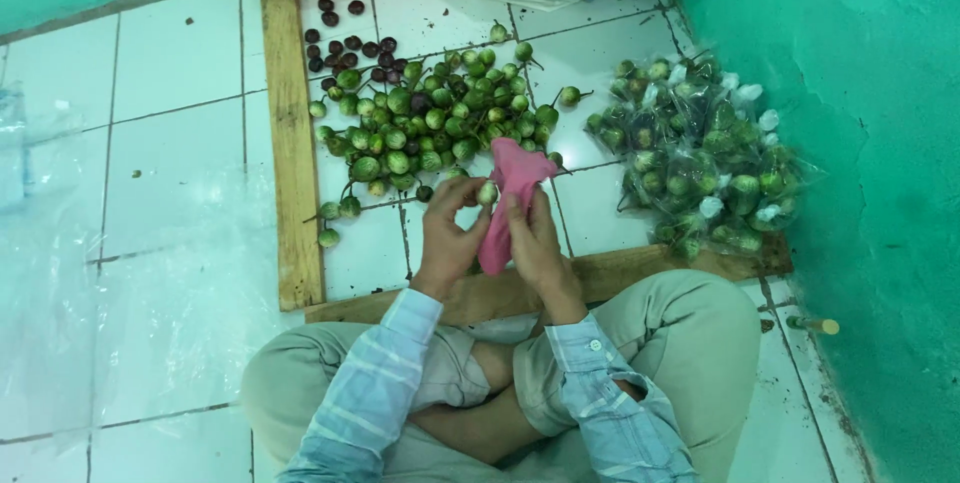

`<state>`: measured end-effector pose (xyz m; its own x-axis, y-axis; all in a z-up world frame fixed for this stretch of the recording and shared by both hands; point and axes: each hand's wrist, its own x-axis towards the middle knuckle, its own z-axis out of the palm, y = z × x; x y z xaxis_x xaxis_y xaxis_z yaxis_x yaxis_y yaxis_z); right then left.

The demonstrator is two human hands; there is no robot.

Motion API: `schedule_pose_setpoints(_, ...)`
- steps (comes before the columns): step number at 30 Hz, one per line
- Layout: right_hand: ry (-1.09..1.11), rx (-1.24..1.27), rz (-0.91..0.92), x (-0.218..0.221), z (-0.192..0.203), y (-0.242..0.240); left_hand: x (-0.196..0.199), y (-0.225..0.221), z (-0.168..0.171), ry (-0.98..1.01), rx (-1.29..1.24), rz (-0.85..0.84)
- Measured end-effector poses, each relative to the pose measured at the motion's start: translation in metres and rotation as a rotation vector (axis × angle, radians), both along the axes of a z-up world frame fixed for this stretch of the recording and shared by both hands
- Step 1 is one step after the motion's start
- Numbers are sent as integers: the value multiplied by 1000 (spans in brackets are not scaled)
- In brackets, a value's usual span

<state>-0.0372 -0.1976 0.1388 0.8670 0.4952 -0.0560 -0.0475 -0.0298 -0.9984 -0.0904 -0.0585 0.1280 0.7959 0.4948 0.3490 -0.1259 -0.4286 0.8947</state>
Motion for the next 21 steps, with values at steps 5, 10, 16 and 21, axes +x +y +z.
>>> schedule_pose_setpoints(5,-414,-202,119,-19,-20,11,-48,-12,-40,27,52,-39)
schedule_pose_setpoints(10,-517,-291,34,-30,-7,0,-78,-36,-22,31,-62,-44)
schedule_pose_setpoints(16,-304,-168,-178,-34,5,-16,-94,-35,-14,90,-300,0)
schedule_pose_setpoints(21,99,18,-224,-6,-67,-28,-86,-18,-50,-49,-1101,151)
